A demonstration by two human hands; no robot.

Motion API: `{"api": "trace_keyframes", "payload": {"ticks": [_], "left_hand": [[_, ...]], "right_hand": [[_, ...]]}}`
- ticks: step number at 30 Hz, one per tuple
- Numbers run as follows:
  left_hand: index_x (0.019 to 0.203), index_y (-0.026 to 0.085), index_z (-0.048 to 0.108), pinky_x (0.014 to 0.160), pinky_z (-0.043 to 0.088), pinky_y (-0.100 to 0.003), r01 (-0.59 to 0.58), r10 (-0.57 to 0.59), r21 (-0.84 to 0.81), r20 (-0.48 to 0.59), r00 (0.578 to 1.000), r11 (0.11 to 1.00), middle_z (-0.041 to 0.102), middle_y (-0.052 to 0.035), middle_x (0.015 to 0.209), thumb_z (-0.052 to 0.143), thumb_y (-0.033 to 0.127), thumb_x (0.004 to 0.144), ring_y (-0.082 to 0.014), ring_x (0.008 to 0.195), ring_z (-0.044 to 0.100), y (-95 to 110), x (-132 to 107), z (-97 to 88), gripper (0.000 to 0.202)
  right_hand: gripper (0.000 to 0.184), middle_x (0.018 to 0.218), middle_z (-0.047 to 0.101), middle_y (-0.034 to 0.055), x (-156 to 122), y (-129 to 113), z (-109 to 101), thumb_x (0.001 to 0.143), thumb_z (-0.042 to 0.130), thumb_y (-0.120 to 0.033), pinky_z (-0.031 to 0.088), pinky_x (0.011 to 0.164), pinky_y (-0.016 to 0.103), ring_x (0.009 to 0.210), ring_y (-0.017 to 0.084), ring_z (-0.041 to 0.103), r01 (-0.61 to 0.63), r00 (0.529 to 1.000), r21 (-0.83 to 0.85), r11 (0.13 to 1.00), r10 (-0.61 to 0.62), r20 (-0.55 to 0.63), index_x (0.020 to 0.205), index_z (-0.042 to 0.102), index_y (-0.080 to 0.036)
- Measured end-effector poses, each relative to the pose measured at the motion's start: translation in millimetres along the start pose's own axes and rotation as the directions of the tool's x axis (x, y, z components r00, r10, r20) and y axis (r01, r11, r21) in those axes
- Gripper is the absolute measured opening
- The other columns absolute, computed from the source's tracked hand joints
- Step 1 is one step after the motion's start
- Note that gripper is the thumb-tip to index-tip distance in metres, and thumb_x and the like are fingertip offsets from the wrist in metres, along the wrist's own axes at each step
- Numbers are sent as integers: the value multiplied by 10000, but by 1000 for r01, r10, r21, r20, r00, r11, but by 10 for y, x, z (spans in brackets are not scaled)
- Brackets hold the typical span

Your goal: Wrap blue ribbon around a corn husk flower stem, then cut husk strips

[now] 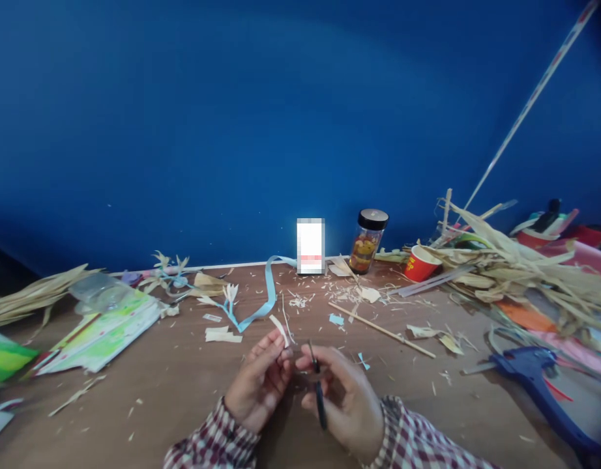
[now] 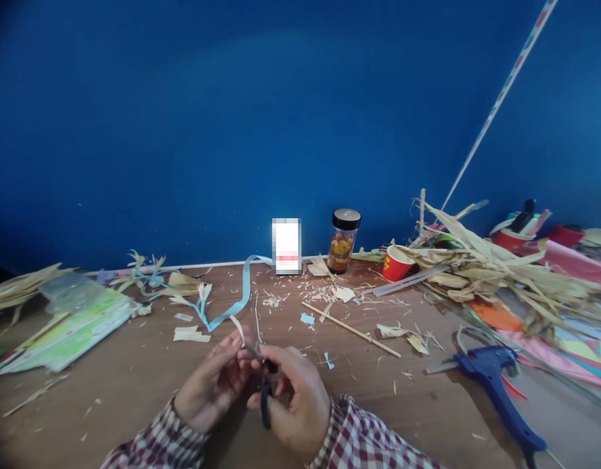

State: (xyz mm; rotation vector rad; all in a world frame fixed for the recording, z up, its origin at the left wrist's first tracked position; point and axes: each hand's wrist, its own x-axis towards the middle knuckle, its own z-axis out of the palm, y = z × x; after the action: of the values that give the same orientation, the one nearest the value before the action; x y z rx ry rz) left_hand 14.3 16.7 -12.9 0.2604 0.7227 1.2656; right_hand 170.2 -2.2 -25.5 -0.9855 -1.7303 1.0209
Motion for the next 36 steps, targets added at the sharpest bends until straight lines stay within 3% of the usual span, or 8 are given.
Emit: {"api": "trace_keyframes", "payload": {"ticks": [3, 7, 10, 19, 27, 36], "left_hand": [[834, 133, 581, 495, 504, -134, -9, 11, 18, -106, 994, 1000, 588, 10, 646, 569, 18, 745, -54, 529, 576, 28, 7, 11, 145], [761, 129, 574, 476, 510, -142, 4, 1, 41, -128, 992, 999, 588, 12, 615, 557, 39, 763, -56, 500, 575, 24, 8, 27, 91], [759, 122, 575, 466, 504, -139, 12, -3, 67, -136, 991, 998, 589, 11, 612, 573, 48, 754, -55, 493, 571, 22, 4, 35, 75], [729, 115, 587, 447, 495, -146, -30, 51, 111, -191, 980, 993, 586, 13, 577, 578, 25, 735, -56, 459, 556, 55, -2, 63, 90], [696, 112, 622, 440, 478, -141, -71, 100, 168, -168, 981, 983, 586, 14, 559, 647, 55, 679, -54, 452, 536, 74, 4, 82, 65], [655, 106, 635, 438, 460, -143, -114, 145, 201, -148, 978, 973, 582, 18, 543, 755, 136, 567, -55, 459, 516, 40, 3, 61, 152]], "right_hand": [[425, 891, 614, 64, 8, 48, 46, 751, 602, -294, 431, 546, 237, 638, 127, 539, -202, 979, 191, 961, 197, 43, 1150, 496, -194], [390, 765, 592, 40, 23, 75, 52, 775, 578, -394, 395, 523, 204, 626, 107, 519, -309, 945, 338, 889, 249, 210, 1080, 533, -156], [409, 738, 576, 24, 13, 76, 44, 746, 614, -409, 381, 522, 196, 606, 91, 500, -338, 928, 366, 867, 241, 285, 1055, 539, -153], [448, 698, 569, 19, 4, 53, 17, 743, 591, -469, 347, 492, 184, 554, 74, 478, -407, 895, 361, 839, 289, 339, 1031, 525, -133], [534, 649, 590, 30, 42, -34, 9, 671, 615, -545, 393, 495, 195, 533, 85, 513, -465, 868, 351, 813, 339, 363, 990, 559, -121], [523, 662, 586, 40, 48, -58, -17, 693, 597, -540, 400, 492, 187, 552, 87, 529, -462, 865, 318, 828, 342, 368, 988, 553, -111]]}}
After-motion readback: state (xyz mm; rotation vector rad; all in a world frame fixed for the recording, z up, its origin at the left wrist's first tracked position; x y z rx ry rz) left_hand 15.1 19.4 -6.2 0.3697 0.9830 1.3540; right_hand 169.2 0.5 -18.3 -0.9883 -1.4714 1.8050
